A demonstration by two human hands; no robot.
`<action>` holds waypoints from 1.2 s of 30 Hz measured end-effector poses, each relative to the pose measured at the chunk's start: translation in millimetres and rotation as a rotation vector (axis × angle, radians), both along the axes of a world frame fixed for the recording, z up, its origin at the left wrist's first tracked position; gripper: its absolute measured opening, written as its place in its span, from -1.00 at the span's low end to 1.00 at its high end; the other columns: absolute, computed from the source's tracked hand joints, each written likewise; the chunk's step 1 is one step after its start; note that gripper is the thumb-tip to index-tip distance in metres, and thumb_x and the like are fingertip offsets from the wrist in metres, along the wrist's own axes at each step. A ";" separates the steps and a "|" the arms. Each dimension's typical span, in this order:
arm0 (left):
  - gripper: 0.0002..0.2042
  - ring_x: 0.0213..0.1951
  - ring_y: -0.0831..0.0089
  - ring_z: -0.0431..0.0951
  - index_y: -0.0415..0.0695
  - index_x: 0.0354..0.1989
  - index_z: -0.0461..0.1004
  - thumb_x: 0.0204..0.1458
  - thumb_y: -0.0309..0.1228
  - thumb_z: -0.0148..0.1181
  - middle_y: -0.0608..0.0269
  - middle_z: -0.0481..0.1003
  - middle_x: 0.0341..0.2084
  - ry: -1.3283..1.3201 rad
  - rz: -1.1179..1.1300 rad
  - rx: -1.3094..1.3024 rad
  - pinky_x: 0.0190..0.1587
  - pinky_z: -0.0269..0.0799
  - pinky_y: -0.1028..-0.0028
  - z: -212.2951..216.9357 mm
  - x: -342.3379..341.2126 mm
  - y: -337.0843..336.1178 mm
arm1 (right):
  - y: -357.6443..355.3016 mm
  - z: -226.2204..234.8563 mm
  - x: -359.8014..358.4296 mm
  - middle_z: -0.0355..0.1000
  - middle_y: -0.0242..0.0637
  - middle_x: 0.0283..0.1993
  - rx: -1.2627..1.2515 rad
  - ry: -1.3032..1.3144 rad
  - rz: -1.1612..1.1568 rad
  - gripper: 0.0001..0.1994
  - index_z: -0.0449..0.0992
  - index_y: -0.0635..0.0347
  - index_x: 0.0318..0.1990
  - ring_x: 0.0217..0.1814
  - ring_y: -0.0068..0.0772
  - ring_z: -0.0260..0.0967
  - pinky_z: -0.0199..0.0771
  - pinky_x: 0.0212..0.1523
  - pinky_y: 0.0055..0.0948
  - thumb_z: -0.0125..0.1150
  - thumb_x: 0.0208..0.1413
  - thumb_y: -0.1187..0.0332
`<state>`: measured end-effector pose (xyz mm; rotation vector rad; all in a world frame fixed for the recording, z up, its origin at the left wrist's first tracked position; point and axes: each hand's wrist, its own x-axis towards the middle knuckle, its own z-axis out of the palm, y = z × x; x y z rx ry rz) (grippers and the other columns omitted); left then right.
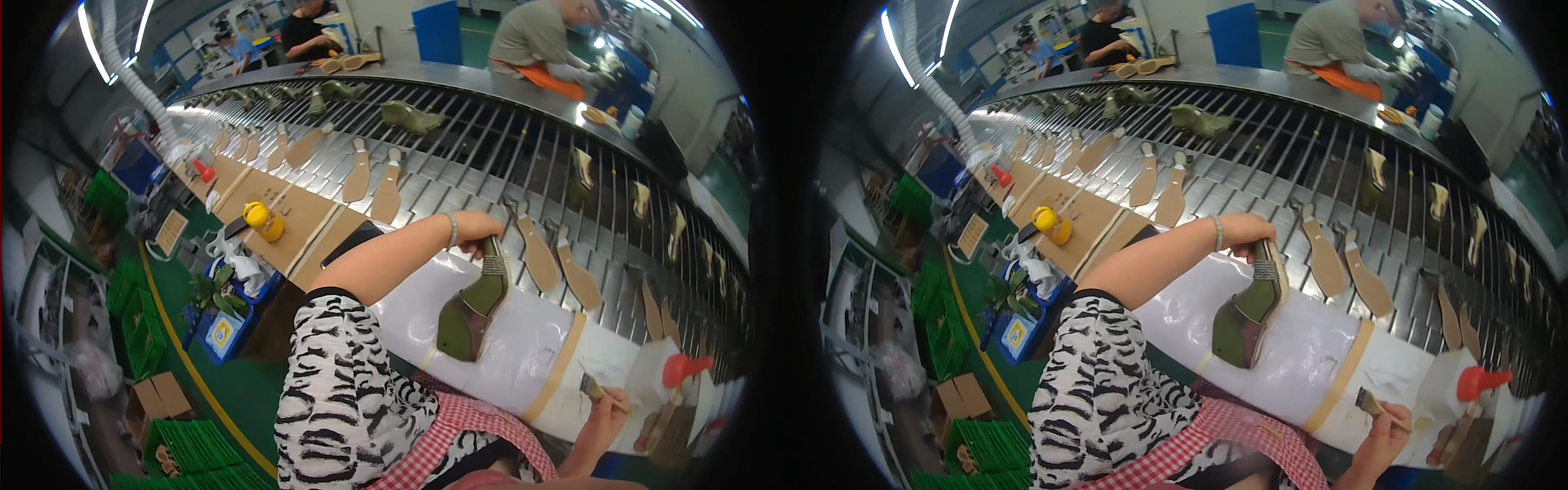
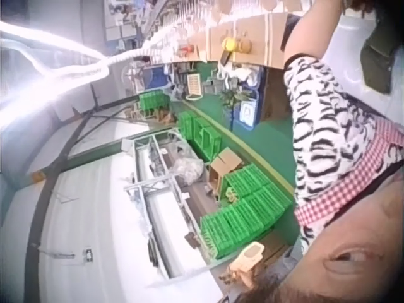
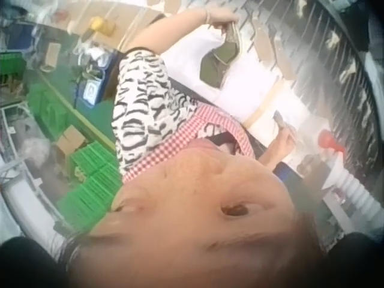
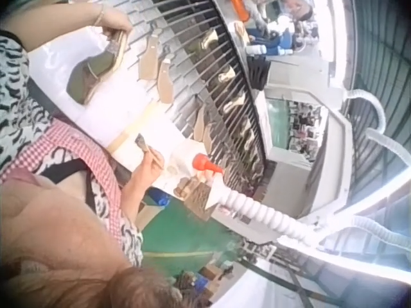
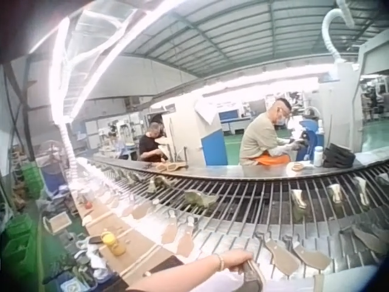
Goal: Apply adhesive to shoe soles and components using a small brush at a manufacturing station.
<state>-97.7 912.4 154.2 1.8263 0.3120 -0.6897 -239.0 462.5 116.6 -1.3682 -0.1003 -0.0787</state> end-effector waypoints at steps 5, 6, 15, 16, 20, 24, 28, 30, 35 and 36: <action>-0.28 -0.25 0.32 0.56 -0.26 0.14 0.26 -0.01 0.10 0.18 0.01 0.46 -0.10 -0.020 -0.209 0.172 -0.27 0.52 0.37 -34.2 -53.1 -33.8 | -53.0 8.1 -15.6 0.40 -0.31 -0.27 -0.330 -0.047 -0.237 -0.94 0.45 0.27 -0.34 -0.20 -0.51 0.33 0.31 -0.10 -0.54 0.14 0.06 0.62; -0.31 -0.14 0.40 0.51 -0.22 0.14 0.26 -0.07 -0.02 0.30 0.13 0.45 -0.08 -0.033 -0.290 0.191 -0.14 0.48 0.38 -59.3 -70.2 -23.9 | -57.3 19.0 -9.7 0.42 -0.31 -0.30 -0.331 -0.072 -0.235 -0.95 0.47 0.29 -0.35 -0.25 -0.54 0.33 0.31 -0.14 -0.58 0.17 0.05 0.61; -0.55 -0.16 0.41 0.49 -0.23 -0.04 0.39 -0.12 -0.34 0.32 0.22 0.49 -0.20 -0.281 -0.024 -0.181 -0.06 0.40 0.43 -76.1 -103.4 -73.7 | -122.0 23.8 0.6 0.51 -0.30 -0.34 -0.892 -0.045 -0.472 -0.86 0.49 0.32 -0.31 -0.28 -0.58 0.45 0.39 -0.31 -0.56 0.29 0.00 0.47; -0.55 -0.16 0.41 0.49 -0.23 -0.04 0.39 -0.12 -0.34 0.32 0.22 0.49 -0.20 -0.277 -0.046 -0.189 -0.06 0.40 0.43 -76.1 -103.6 -81.0 | -127.1 16.9 3.1 0.51 -0.31 -0.36 -0.924 0.004 -0.462 -0.86 0.49 0.31 -0.32 -0.32 -0.56 0.45 0.38 -0.33 -0.56 0.28 0.00 0.46; -0.44 0.06 0.23 0.41 -0.17 0.16 0.23 -0.05 -0.37 0.24 0.19 0.41 0.00 -0.147 0.314 -0.988 0.16 0.31 0.17 -76.9 -116.4 -96.9 | -131.1 3.1 19.0 0.52 -0.30 -0.41 -1.128 -0.002 -0.420 -0.85 0.50 0.28 -0.32 -0.44 -0.48 0.41 0.35 -0.41 -0.51 0.26 -0.02 0.41; -0.48 0.08 0.23 0.39 -0.17 0.14 0.26 -0.04 -0.42 0.23 0.19 0.40 0.00 -0.138 0.398 -1.075 0.18 0.29 0.19 -68.7 -122.1 -122.7 | -138.1 -15.5 34.1 0.51 -0.16 -0.40 -1.173 0.047 -0.399 -0.85 0.52 0.28 -0.36 -0.31 -0.20 0.48 0.42 -0.27 -0.33 0.25 -0.06 0.39; -0.53 0.05 0.29 0.40 -0.19 0.09 0.30 -0.04 -0.44 0.22 0.19 0.41 -0.03 -0.366 0.377 -0.822 0.15 0.30 0.26 -56.6 -123.7 -142.7 | -141.1 -21.8 38.5 0.51 -0.13 -0.42 -1.161 0.109 -0.366 -0.86 0.52 0.29 -0.35 -0.31 -0.17 0.48 0.43 -0.27 -0.31 0.23 -0.05 0.41; -0.56 0.00 0.34 0.42 -0.22 0.06 0.32 -0.04 -0.48 0.21 0.19 0.42 -0.05 -0.401 0.396 -0.773 0.11 0.31 0.34 -52.2 -124.5 -151.5 | -137.8 -14.1 34.9 0.50 -0.11 -0.41 -1.035 0.122 -0.351 -0.85 0.51 0.29 -0.34 -0.33 -0.18 0.48 0.43 -0.28 -0.32 0.23 -0.05 0.40; -0.63 -0.06 0.41 0.44 -0.26 -0.01 0.37 -0.03 -0.53 0.24 0.20 0.45 -0.10 -0.700 0.345 -0.461 0.05 0.33 0.42 -56.6 -121.8 -181.2 | -142.5 -27.5 39.3 0.50 -0.12 -0.41 -1.030 0.119 -0.356 -0.84 0.50 0.31 -0.35 -0.35 -0.22 0.47 0.42 -0.30 -0.36 0.24 -0.05 0.40; -0.62 -0.05 0.41 0.43 -0.27 -0.01 0.38 -0.03 -0.52 0.27 0.20 0.44 -0.09 -0.753 0.337 -0.350 0.06 0.33 0.43 -59.9 -122.5 -186.5 | -145.5 -32.3 39.4 0.50 -0.15 -0.40 -1.005 0.111 -0.336 -0.84 0.50 0.32 -0.36 -0.35 -0.27 0.47 0.42 -0.31 -0.38 0.24 -0.05 0.39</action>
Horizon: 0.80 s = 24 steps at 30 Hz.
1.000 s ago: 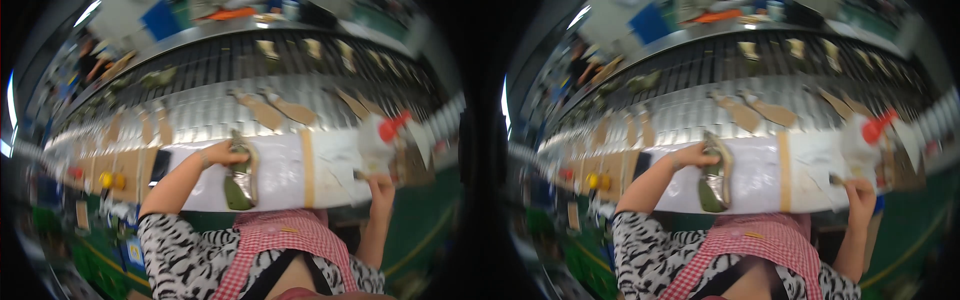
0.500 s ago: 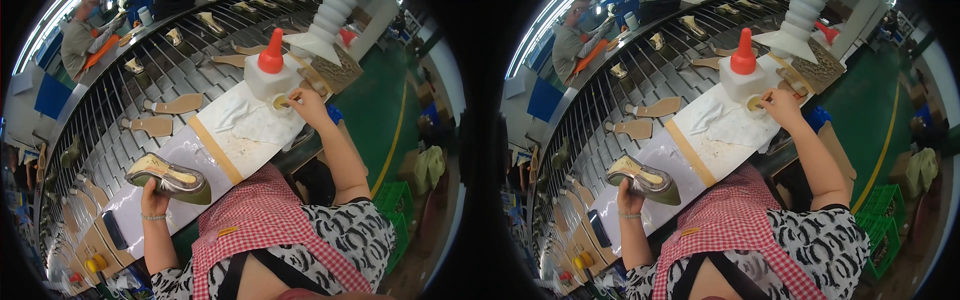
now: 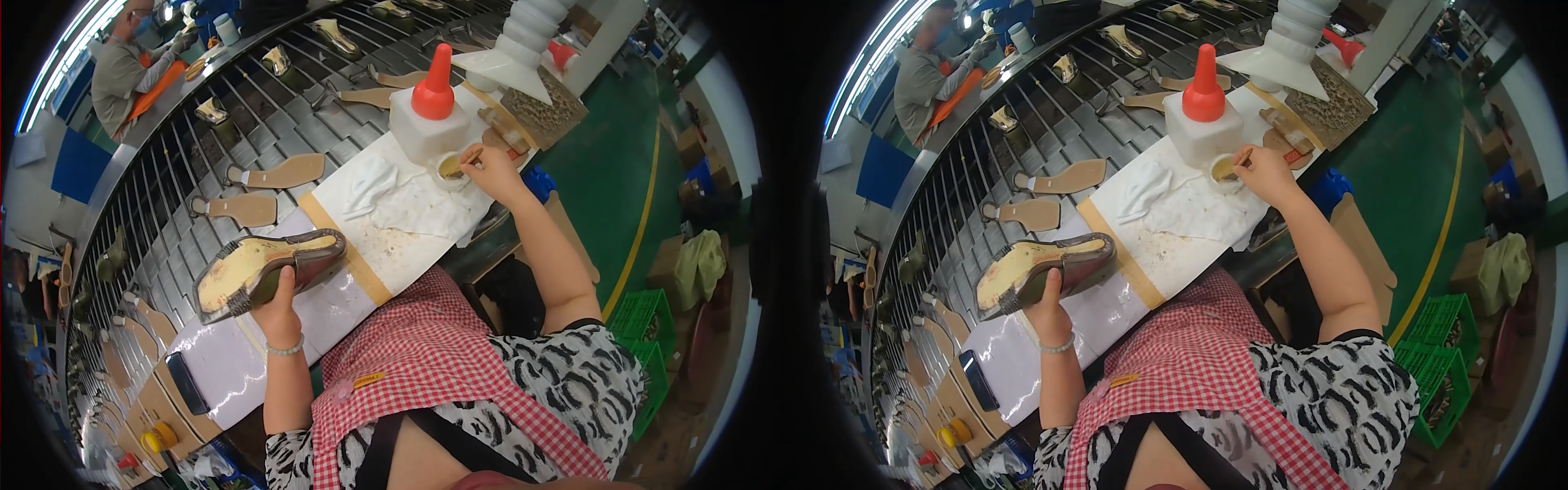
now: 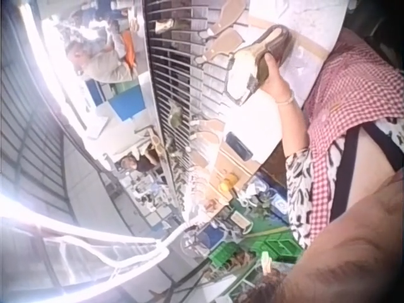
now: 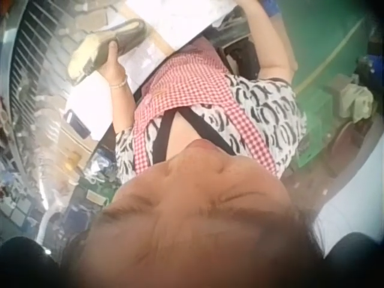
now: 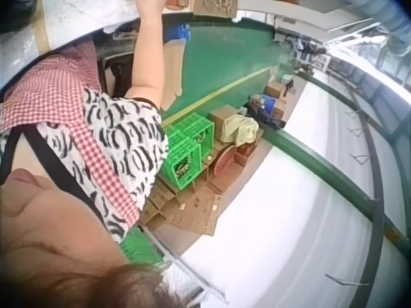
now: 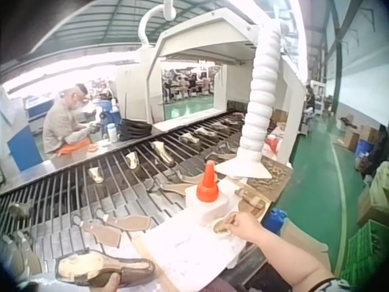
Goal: Apply adhesive to shoe soles and components using a small brush at a manufacturing station.
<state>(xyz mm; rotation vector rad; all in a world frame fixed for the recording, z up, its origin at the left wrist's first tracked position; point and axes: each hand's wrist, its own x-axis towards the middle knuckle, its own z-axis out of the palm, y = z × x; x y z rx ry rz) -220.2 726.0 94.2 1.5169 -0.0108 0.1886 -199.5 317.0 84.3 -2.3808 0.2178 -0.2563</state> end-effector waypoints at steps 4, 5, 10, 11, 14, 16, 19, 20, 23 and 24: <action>-0.59 -0.05 0.43 0.43 -0.29 -0.02 0.39 -0.08 -0.52 0.32 0.20 0.45 -0.07 0.043 0.096 0.064 0.02 0.36 0.46 -10.8 -8.2 -10.3 | -11.9 -8.7 -6.1 0.50 -0.26 -0.37 0.309 -0.038 -0.035 -0.84 0.50 0.29 -0.32 -0.32 -0.41 0.46 0.41 -0.29 -0.45 0.25 -0.02 0.39; -0.51 -0.04 0.42 0.44 -0.28 0.04 0.35 -0.11 -0.49 0.36 0.17 0.44 -0.04 0.080 0.033 0.160 0.02 0.37 0.47 -19.0 -8.2 -0.1 | -13.7 -8.9 -10.0 0.49 -0.31 -0.34 0.570 -0.029 -0.081 -0.85 0.50 0.25 -0.29 -0.30 -0.47 0.44 0.40 -0.26 -0.52 0.25 0.02 0.38; -0.19 0.15 0.33 0.31 -0.20 0.24 0.12 -0.22 -0.37 0.47 0.08 0.24 0.18 -0.230 -0.315 0.323 0.19 0.25 0.34 0.5 1.9 8.6 | -18.7 -23.5 -18.1 0.49 -0.38 -0.33 1.215 0.062 -0.269 -0.82 0.50 0.17 -0.22 -0.25 -0.50 0.44 0.41 -0.23 -0.56 0.28 0.05 0.33; -0.13 0.18 0.32 0.27 -0.19 0.26 0.08 -0.25 -0.34 0.48 0.08 0.21 0.20 -0.246 -0.374 0.249 0.21 0.23 0.32 8.1 0.6 4.4 | -17.0 -25.3 -19.4 0.48 -0.37 -0.34 1.311 0.055 -0.302 -0.80 0.49 0.17 -0.22 -0.26 -0.50 0.43 0.39 -0.25 -0.58 0.28 0.06 0.30; -0.07 0.15 0.28 0.32 -0.18 0.23 0.10 -0.39 -0.31 0.52 0.13 0.25 0.17 -0.232 -0.435 0.158 0.22 0.22 0.34 4.2 -1.5 3.6 | -16.3 -34.8 -18.7 0.46 -0.36 -0.36 1.462 0.052 -0.409 -0.78 0.46 0.16 -0.25 -0.27 -0.49 0.43 0.36 -0.29 -0.61 0.30 0.06 0.26; -0.13 0.16 0.29 0.29 -0.19 0.24 0.07 -0.25 -0.22 0.45 0.11 0.26 0.15 -0.307 -0.418 0.423 0.21 0.22 0.31 9.4 -4.1 2.3 | -16.1 -39.5 -17.1 0.46 -0.37 -0.37 1.517 0.055 -0.487 -0.78 0.46 0.14 -0.27 -0.28 -0.48 0.43 0.36 -0.31 -0.62 0.31 0.05 0.24; -0.21 0.12 0.28 0.32 -0.21 0.19 0.13 -0.21 -0.23 0.42 0.11 0.29 0.10 -0.363 -0.246 0.468 0.18 0.24 0.32 11.0 -15.3 -7.7 | -14.5 -42.5 -12.8 0.45 -0.37 -0.39 1.542 0.101 -0.587 -0.77 0.46 0.12 -0.31 -0.28 -0.45 0.43 0.36 -0.35 -0.61 0.34 0.03 0.22; -0.24 0.11 0.27 0.32 -0.21 0.19 0.15 -0.20 -0.24 0.41 0.10 0.29 0.10 -0.404 -0.141 0.555 0.17 0.24 0.31 10.6 -20.2 -6.7 | -13.9 -42.6 -11.8 0.45 -0.36 -0.39 1.625 0.086 -0.566 -0.77 0.46 0.14 -0.30 -0.28 -0.43 0.43 0.37 -0.36 -0.60 0.34 0.02 0.23; -0.22 0.04 0.32 0.39 -0.25 0.18 0.15 -0.26 -0.35 0.44 0.09 0.35 0.01 -0.366 -0.026 0.706 0.14 0.26 0.41 26.4 -32.7 -18.6 | -26.2 -54.8 -14.6 0.49 -0.24 -0.30 1.873 0.008 -0.486 -0.81 0.47 0.24 -0.25 -0.18 -0.27 0.47 0.48 -0.23 -0.43 0.27 0.07 0.33; -0.20 0.03 0.30 0.39 -0.25 0.21 0.10 -0.23 -0.39 0.43 0.09 0.35 -0.02 -0.361 -0.031 0.738 0.14 0.27 0.40 28.4 -33.9 -20.5 | -34.3 -47.2 -23.5 0.50 -0.19 -0.28 1.893 0.027 -0.405 -0.83 0.47 0.25 -0.23 -0.12 -0.23 0.47 0.51 -0.14 -0.37 0.24 0.09 0.37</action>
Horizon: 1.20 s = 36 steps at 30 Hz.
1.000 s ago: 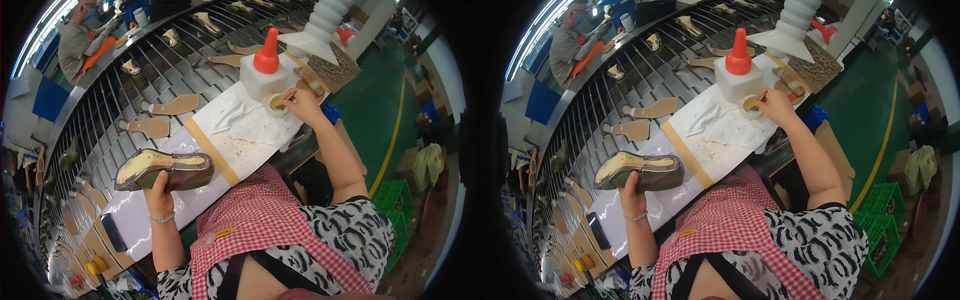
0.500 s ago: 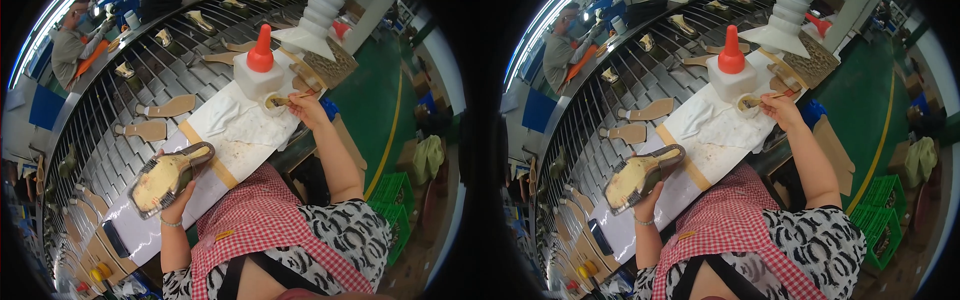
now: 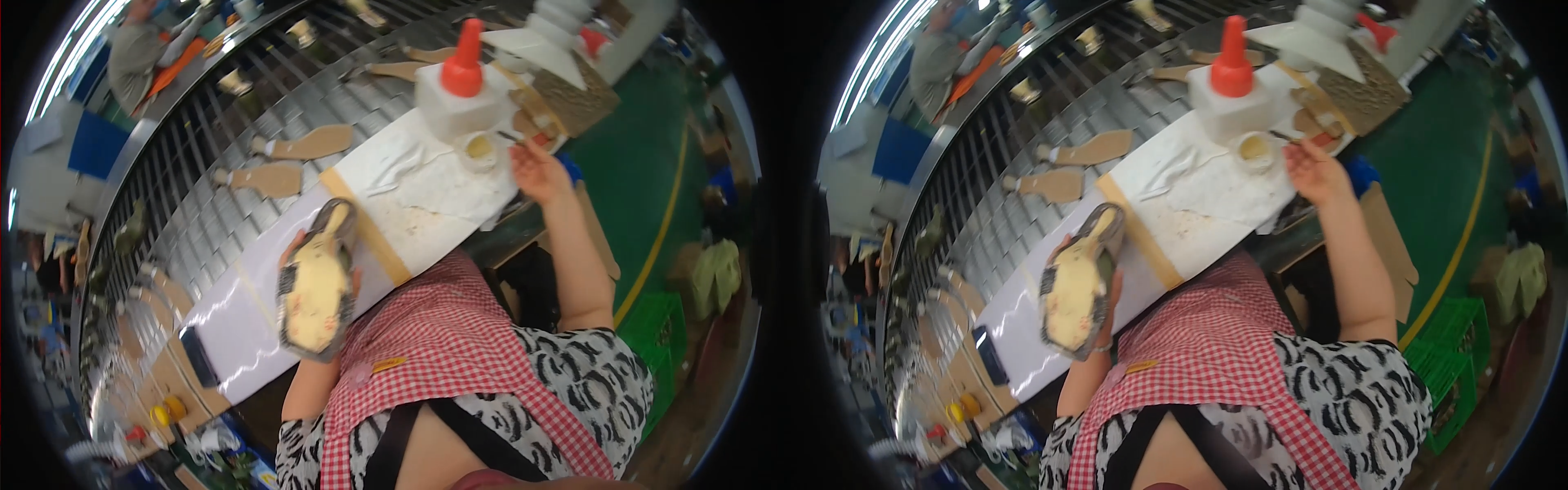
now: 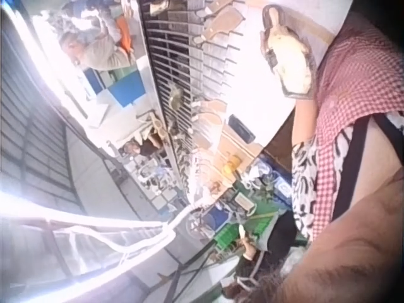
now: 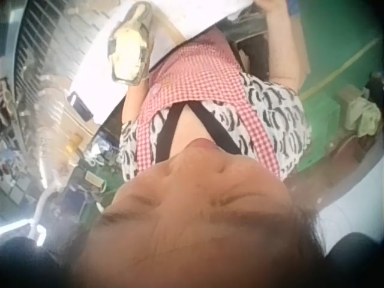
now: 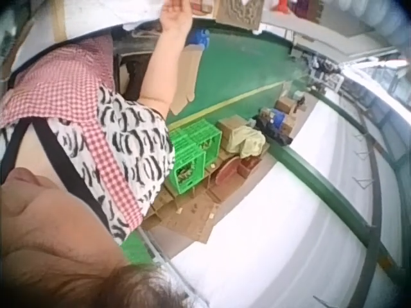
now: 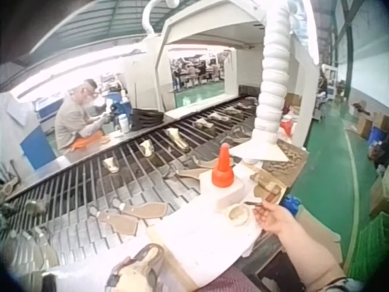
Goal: Apply adhesive to shoe soles and components using a small brush at a manufacturing station.
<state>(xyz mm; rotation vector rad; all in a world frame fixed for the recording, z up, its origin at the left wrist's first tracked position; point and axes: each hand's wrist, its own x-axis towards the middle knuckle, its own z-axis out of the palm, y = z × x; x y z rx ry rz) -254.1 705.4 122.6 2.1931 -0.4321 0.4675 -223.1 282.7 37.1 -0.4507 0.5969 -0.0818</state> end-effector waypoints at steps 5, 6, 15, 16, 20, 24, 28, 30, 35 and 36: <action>-0.13 0.07 0.32 0.35 -0.17 0.27 0.01 -0.25 -0.56 0.42 0.06 0.20 0.13 0.207 -0.167 -0.410 0.11 0.34 0.41 -21.6 -14.5 -8.8 | 58.5 90.2 -35.9 0.49 -0.16 -0.17 -0.300 -0.321 0.044 -0.86 0.47 0.26 -0.18 -0.13 -0.35 0.47 0.47 -0.03 -0.39 0.11 0.18 0.40; -0.11 0.14 0.30 0.28 -0.19 0.27 0.00 -0.26 -0.47 0.47 0.08 0.14 0.17 0.217 -0.180 -0.478 0.16 0.27 0.40 -36.2 -19.3 -9.4 | 82.8 105.5 -39.6 0.49 -0.16 -0.17 -0.283 -0.319 0.061 -0.86 0.47 0.26 -0.18 -0.13 -0.35 0.47 0.47 -0.03 -0.39 0.11 0.18 0.40; -0.10 0.20 0.08 0.25 -0.18 0.23 0.03 -0.31 -0.40 0.51 -0.10 0.11 0.22 0.009 -0.210 -0.452 0.21 0.22 0.30 -75.8 -24.8 -7.5 | 214.3 130.7 -72.5 0.47 -0.20 -0.16 -0.781 -0.694 0.662 -0.88 0.48 0.38 -0.22 -0.16 -0.54 0.41 0.38 -0.08 -0.57 0.16 0.06 0.61; -0.08 0.20 0.07 0.25 -0.17 0.23 0.04 -0.33 -0.37 0.52 -0.10 0.12 0.21 -0.019 -0.204 -0.437 0.21 0.22 0.28 -76.3 -25.2 -7.2 | 217.8 129.5 -72.6 0.47 -0.20 -0.16 -0.778 -0.689 0.663 -0.88 0.48 0.38 -0.22 -0.16 -0.54 0.41 0.38 -0.08 -0.57 0.16 0.06 0.61; -0.12 0.21 0.21 0.24 -0.05 0.27 -0.03 -0.23 -0.53 0.44 0.07 -0.02 0.29 0.049 -0.294 -0.550 0.18 0.32 0.32 -77.9 -27.7 -3.8 | 228.6 124.3 -72.0 0.46 -0.21 -0.15 -0.798 -0.680 0.741 -0.89 0.49 0.38 -0.23 -0.17 -0.60 0.38 0.36 -0.12 -0.62 0.16 0.08 0.58; -0.18 0.21 0.20 0.23 -0.04 0.26 -0.01 -0.17 -0.54 0.39 0.07 -0.02 0.28 0.134 -0.294 -0.583 0.19 0.31 0.30 -82.4 -31.5 0.1 | 233.0 125.0 -72.2 0.46 -0.21 -0.17 -0.804 -0.615 0.775 -0.90 0.50 0.37 -0.24 -0.14 -0.59 0.38 0.37 -0.12 -0.60 0.17 0.07 0.59; -0.24 0.22 0.20 0.22 -0.02 0.25 -0.01 -0.11 -0.53 0.33 0.06 -0.03 0.28 0.054 -0.290 -0.547 0.19 0.31 0.28 -75.0 -30.0 -4.4 | 238.5 127.0 -74.7 0.47 -0.20 -0.20 -0.986 -0.672 0.605 -0.89 0.50 0.36 -0.25 -0.16 -0.53 0.40 0.38 -0.14 -0.56 0.18 0.04 0.60; -0.19 0.22 0.09 0.22 -0.08 0.24 0.02 -0.19 -0.40 0.41 -0.03 0.06 0.24 0.024 -0.247 -0.489 0.21 0.26 0.25 -81.1 -28.6 1.8 | 237.7 132.2 -73.4 0.47 -0.17 -0.22 -1.179 -0.807 0.607 -0.88 0.50 0.35 -0.25 -0.17 -0.46 0.42 0.39 -0.16 -0.54 0.20 0.02 0.61; -0.13 0.22 -0.02 0.23 -0.14 0.22 0.06 -0.27 -0.24 0.48 -0.12 0.16 0.20 -0.027 -0.204 -0.394 0.21 0.22 0.21 -85.4 -28.2 7.5 | 242.9 127.7 -79.4 0.47 -0.16 -0.24 -1.005 -0.814 0.682 -0.89 0.50 0.35 -0.29 -0.18 -0.40 0.43 0.39 -0.16 -0.52 0.22 -0.02 0.62; -0.12 0.22 -0.02 0.23 -0.14 0.22 0.05 -0.28 -0.24 0.49 -0.12 0.16 0.20 0.007 -0.198 -0.418 0.21 0.22 0.20 -85.5 -29.4 7.6 | 243.0 127.6 -79.7 0.47 -0.16 -0.24 -0.944 -0.776 0.721 -0.89 0.51 0.35 -0.30 -0.17 -0.39 0.44 0.40 -0.16 -0.52 0.22 -0.03 0.62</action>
